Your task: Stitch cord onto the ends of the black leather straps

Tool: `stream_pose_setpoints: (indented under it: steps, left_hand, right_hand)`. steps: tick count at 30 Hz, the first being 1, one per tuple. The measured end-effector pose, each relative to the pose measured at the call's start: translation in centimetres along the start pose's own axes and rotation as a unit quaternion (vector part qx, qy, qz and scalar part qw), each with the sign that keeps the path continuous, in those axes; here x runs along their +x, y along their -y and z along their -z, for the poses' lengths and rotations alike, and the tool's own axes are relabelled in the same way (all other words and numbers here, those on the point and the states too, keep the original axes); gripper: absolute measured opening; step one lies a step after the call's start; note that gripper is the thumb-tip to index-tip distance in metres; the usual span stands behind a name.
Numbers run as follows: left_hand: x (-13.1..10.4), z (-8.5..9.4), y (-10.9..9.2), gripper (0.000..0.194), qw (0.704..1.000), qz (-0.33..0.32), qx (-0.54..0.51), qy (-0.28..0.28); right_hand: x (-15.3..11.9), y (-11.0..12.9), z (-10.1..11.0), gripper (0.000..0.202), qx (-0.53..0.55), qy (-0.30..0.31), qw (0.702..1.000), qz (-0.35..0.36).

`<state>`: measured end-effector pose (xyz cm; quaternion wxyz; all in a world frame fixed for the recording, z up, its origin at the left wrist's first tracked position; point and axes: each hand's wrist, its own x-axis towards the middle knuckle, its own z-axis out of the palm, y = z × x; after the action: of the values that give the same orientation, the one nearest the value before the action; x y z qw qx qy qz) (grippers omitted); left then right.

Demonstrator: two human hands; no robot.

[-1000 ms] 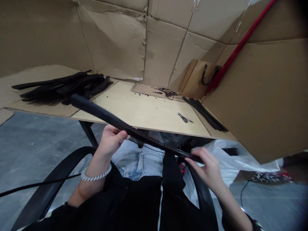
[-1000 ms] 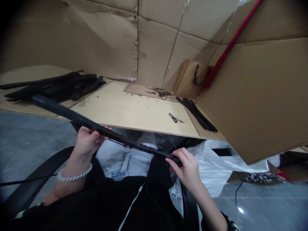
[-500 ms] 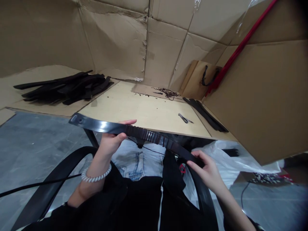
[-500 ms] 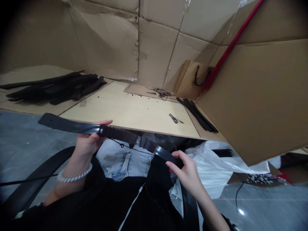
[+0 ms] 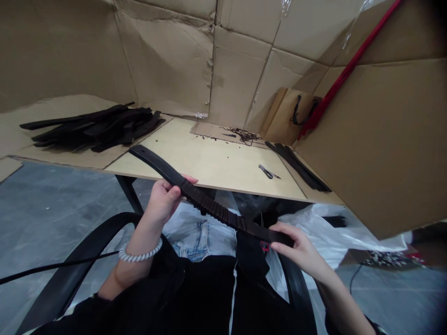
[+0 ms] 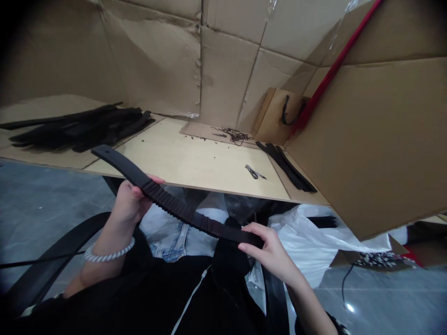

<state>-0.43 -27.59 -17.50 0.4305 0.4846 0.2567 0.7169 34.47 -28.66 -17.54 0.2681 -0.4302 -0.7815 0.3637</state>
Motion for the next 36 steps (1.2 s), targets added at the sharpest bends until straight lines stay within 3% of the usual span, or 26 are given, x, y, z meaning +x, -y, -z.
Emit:
stream_pose_setpoints:
  steps: [2,6,7,9,12,13,14,16,18,20,25,29,30,32,34,36]
  left_hand:
    - [-0.1,0.1,-0.1,0.043,1.0,0.016,-0.007,0.019]
    - [-0.6,0.1,-0.6,0.043,0.997,0.042,-0.017,0.068]
    - [-0.7,0.2,-0.7,0.043,0.996,0.048,-0.014,0.073]
    - [-0.7,0.3,-0.6,0.039,0.996,0.053,0.009,0.064]
    - [-0.4,0.9,0.1,0.027,0.996,0.029,0.079,0.01]
    - [-0.3,1.2,0.5,0.024,0.995,0.016,0.099,-0.009]
    - [-0.2,1.4,0.9,0.022,0.993,0.003,0.112,-0.026]
    - [-0.1,1.8,1.4,0.023,0.991,-0.012,0.124,-0.041]
    - [-0.1,2.0,1.6,0.025,0.991,-0.02,0.126,-0.031]
    - [-0.2,1.9,1.3,0.024,0.991,-0.024,0.131,-0.006]
    - [-0.3,1.2,0.7,0.032,0.986,-0.048,0.162,-0.004]
    - [0.0,0.4,0.8,0.034,0.994,-0.017,0.093,-0.061]
    - [0.1,0.2,0.8,0.036,0.995,-0.016,0.071,-0.064]
    - [0.0,-0.2,0.6,0.04,0.998,-0.019,0.038,-0.049]
    - [0.0,-0.4,0.3,0.038,0.999,-0.021,0.019,-0.026]
    - [-0.1,-0.4,0.0,0.035,1.0,-0.025,0.003,-0.013]
  right_hand:
    - [0.1,-0.3,0.2,0.042,-0.031,-0.017,0.999,0.005]
    - [0.0,-1.0,1.0,0.046,0.031,0.166,0.984,-0.063]
    - [-0.1,-1.1,1.2,0.047,0.033,0.179,0.98,-0.077]
    - [-0.3,-1.2,1.5,0.043,-0.025,0.098,0.993,-0.056]
    - [-0.6,-0.9,1.7,0.031,-0.172,-0.122,0.976,0.046]
    - [-0.6,-0.7,1.7,0.031,-0.188,-0.157,0.968,0.058]
    - [-0.6,-0.5,1.7,0.034,-0.175,-0.149,0.972,0.049]
    - [-0.5,-0.1,1.6,0.046,-0.092,-0.018,0.995,-0.023]
    - [-0.4,0.2,1.6,0.059,0.0,0.137,0.986,-0.099]
    - [-0.2,0.4,1.5,0.06,0.031,0.182,0.975,-0.119]
    - [0.1,-0.6,0.8,0.037,-0.004,-0.006,0.998,-0.063]
    - [-0.1,-1.5,-0.2,0.036,-0.09,-0.205,0.975,-0.011]
    - [-0.1,-1.5,-0.3,0.035,-0.108,-0.227,0.968,0.0]
    - [-0.2,-1.2,-0.2,0.034,-0.099,-0.179,0.979,-0.01]
    - [-0.2,-0.7,0.1,0.036,-0.024,-0.008,0.998,-0.054]
    - [-0.4,-0.1,0.3,0.051,0.077,0.183,0.975,-0.098]
